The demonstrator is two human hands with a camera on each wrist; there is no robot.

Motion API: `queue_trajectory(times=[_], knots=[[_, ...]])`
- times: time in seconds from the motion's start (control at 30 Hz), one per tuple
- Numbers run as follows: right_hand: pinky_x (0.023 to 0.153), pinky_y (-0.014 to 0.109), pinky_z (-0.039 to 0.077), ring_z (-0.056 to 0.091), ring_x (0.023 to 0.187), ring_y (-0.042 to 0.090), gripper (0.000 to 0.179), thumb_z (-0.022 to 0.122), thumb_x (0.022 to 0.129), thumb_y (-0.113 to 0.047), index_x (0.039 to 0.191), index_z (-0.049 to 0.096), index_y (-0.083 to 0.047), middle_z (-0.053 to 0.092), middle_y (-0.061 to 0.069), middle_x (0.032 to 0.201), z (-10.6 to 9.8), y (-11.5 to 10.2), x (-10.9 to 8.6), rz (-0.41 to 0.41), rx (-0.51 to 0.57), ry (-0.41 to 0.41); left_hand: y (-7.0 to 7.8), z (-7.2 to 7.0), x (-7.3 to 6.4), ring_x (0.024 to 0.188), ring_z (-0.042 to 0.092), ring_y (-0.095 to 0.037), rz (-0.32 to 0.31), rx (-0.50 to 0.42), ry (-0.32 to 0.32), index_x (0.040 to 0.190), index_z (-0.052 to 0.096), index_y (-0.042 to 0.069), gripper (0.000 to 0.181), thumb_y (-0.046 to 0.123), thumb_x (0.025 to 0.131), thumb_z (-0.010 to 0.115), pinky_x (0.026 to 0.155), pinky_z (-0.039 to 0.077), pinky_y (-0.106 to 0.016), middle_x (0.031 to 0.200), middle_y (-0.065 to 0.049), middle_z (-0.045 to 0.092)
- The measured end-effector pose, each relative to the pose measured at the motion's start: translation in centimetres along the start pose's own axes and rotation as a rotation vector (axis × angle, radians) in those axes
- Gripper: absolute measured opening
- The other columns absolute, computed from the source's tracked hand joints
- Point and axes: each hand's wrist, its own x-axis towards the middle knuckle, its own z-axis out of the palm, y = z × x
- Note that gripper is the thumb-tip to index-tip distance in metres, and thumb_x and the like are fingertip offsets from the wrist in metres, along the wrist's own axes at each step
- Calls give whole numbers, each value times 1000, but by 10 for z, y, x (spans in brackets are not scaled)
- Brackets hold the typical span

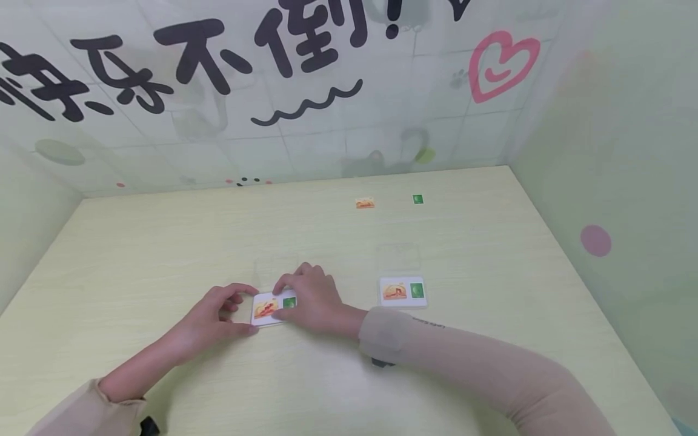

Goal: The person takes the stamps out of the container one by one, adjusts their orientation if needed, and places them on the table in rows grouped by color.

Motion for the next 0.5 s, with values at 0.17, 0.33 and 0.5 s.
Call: queue_trajectory(times=[0.17,0.33,0.5], knots=[[87,37,40,50,106,23,29,87,89,-26,116,76,-19,59,6,115,1,-2,0,16,-13,-1,0,0,1,102,46,-30,-4,0,-6,133,63,1,60,5,79,91,83,46,-38,114,-17,49],[87,36,40,50,105,23,29,86,90,-27,116,76,-20,59,6,115,0,-5,-1,21,-27,-4,-2,0,1,102,46,-29,10,1,-2,133,63,1,61,5,79,91,82,46,-37,114,-17,49],[86,36,40,50,104,22,28,86,89,-27,115,77,-20,59,6,115,0,-5,-1,21,-33,-3,-2,0,0,101,46,-29,19,0,-1,132,63,1,60,5,79,91,80,46,-34,113,-16,49]])
